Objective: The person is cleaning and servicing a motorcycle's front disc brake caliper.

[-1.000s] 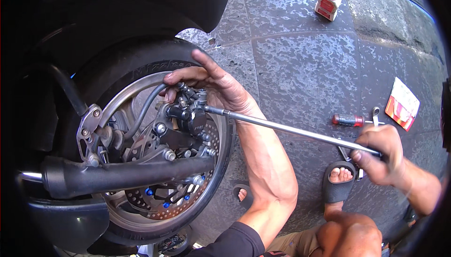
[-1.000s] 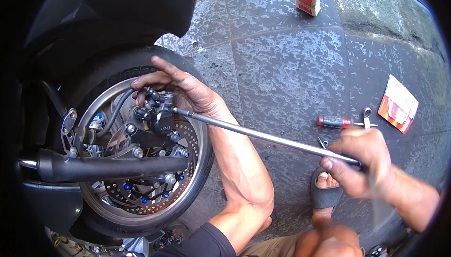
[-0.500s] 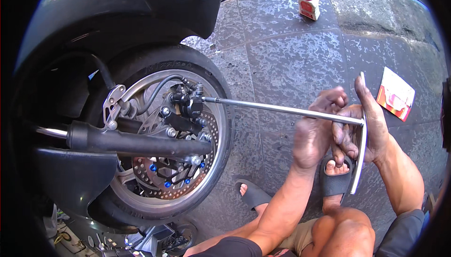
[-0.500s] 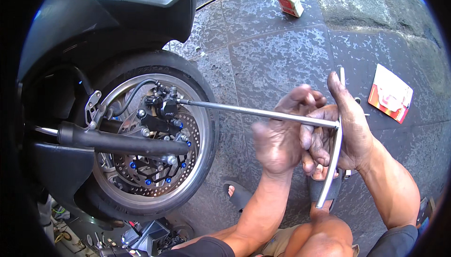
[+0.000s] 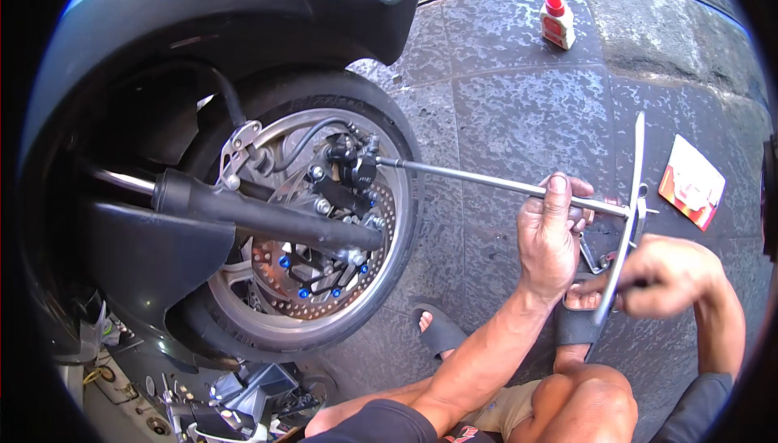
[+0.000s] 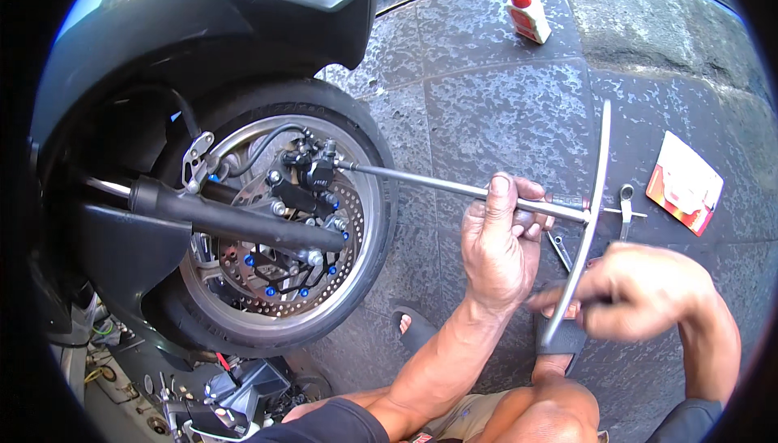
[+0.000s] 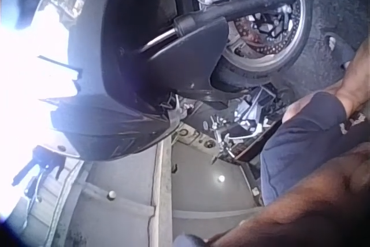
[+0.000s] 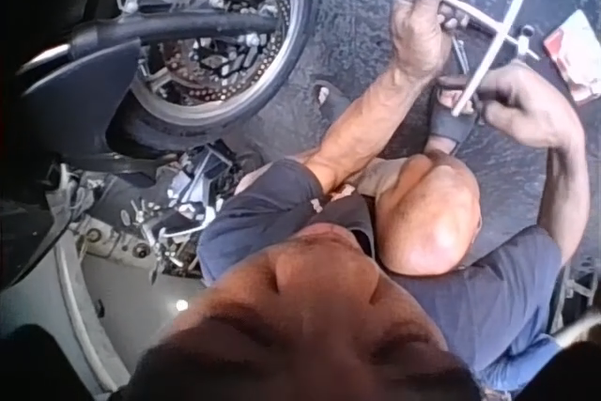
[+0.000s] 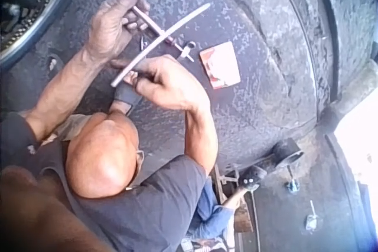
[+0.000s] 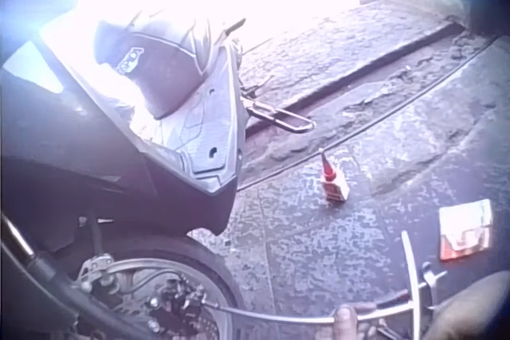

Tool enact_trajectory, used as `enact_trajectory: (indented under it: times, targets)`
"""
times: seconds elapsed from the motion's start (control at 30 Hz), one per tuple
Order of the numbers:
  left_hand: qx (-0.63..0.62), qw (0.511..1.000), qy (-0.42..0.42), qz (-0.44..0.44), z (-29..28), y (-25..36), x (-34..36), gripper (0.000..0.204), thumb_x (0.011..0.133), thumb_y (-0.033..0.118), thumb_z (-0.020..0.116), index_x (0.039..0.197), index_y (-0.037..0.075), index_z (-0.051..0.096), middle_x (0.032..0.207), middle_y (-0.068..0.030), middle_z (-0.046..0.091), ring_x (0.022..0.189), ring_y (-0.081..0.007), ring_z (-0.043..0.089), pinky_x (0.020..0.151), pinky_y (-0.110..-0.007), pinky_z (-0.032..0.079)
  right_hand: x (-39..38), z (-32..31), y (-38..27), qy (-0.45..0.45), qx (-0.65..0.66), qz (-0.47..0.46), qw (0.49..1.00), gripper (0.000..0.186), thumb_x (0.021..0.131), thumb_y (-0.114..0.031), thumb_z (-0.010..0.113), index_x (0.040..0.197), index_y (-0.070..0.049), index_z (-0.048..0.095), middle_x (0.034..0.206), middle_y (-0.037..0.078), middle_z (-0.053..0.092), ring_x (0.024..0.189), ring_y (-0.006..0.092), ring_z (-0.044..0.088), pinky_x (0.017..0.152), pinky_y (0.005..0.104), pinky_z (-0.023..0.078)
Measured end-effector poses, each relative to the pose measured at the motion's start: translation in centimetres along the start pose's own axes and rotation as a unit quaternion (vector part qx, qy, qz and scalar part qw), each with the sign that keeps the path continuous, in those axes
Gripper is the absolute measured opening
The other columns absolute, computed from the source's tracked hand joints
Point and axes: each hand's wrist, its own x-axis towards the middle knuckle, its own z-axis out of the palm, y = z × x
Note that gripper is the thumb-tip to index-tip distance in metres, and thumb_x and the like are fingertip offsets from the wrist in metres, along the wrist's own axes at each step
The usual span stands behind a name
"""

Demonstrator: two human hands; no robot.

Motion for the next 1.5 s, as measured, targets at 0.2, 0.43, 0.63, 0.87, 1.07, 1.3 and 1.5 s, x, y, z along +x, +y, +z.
enact_trajectory:
  times: [0.2,0.43,0.63,0.87,1.07,1.3,1.5]
  targets:
    - [-0.002,1.000,0.018,0.010,-0.9,0.5,-0.6,0.040,0.105,0.033,0.051,0.091,-0.001,0.064,0.063,0.0032,0.043,0.061,-0.0078,0.043,0.064,-0.027,0.045,2.5,-0.2,1.5,0.249,-0.141,-0.007,0.958,0.058,0.067,-0.004,0.060,0.125,-0.006,0.068,0.069,0.013,0.068,0.055,0.0210,0.064,0.054,0.0324,0.049]
    - [0.019,0.999,0.043,0.013,-0.7,0.6,-0.6,0.040,0.105,0.033,0.050,0.090,-0.001,0.064,0.063,0.0030,0.043,0.060,-0.0086,0.044,0.064,-0.027,0.046,1.1,-0.4,-0.9,0.340,-0.003,0.086,0.936,0.064,0.072,0.001,0.052,0.135,-0.007,0.061,0.088,0.016,0.073,0.073,0.0101,0.065,0.066,0.0272,0.051]
    - [-0.017,1.000,0.017,0.009,-0.6,0.6,-0.2,0.039,0.105,0.033,0.052,0.090,-0.001,0.064,0.063,0.0037,0.043,0.061,-0.0085,0.045,0.065,-0.026,0.046,0.2,0.0,-1.9,-0.105,-0.005,0.022,0.994,0.051,0.074,-0.007,0.063,0.124,-0.010,0.069,0.087,0.017,0.073,0.073,0.0261,0.072,0.068,0.0363,0.055]
    - [-0.015,0.999,0.027,0.019,-0.3,1.5,-0.3,0.037,0.105,0.033,0.051,0.093,0.000,0.063,0.065,0.0046,0.043,0.062,-0.0071,0.044,0.064,-0.024,0.043,2.4,0.5,1.3,0.252,-0.200,0.024,0.947,0.050,0.073,-0.004,0.058,0.121,-0.004,0.069,0.078,0.019,0.071,0.071,0.0287,0.071,0.069,0.0373,0.056]
    - [0.019,0.999,0.031,0.016,-0.6,1.1,-0.1,0.038,0.105,0.032,0.051,0.091,0.000,0.064,0.065,0.0047,0.043,0.062,-0.0066,0.044,0.064,-0.025,0.043,-0.5,-0.2,-0.5,0.202,0.102,-0.063,0.972,0.053,0.076,0.002,0.058,0.130,0.001,0.062,0.079,0.009,0.073,0.062,0.0171,0.065,0.062,0.0314,0.053]
    - [0.010,0.999,0.027,0.013,-0.5,1.6,0.1,0.040,0.105,0.035,0.050,0.094,0.000,0.063,0.065,0.0037,0.045,0.063,-0.0066,0.043,0.066,-0.026,0.044,2.8,2.6,0.8,0.419,-0.275,-0.124,0.856,0.044,0.080,-0.019,0.073,0.118,0.002,0.066,0.075,0.014,0.065,0.067,0.0351,0.060,0.071,0.0416,0.048]
    - [-0.002,1.000,0.025,-0.015,0.1,0.1,0.6,0.039,0.105,0.033,0.049,0.095,-0.002,0.064,0.063,0.0021,0.047,0.064,-0.0101,0.049,0.067,-0.028,0.046,2.8,2.5,1.7,0.360,0.256,0.058,0.895,0.066,0.105,-0.047,0.044,0.067,0.000,0.070,0.048,0.002,0.055,0.039,0.0076,0.046,0.040,0.0238,0.035]
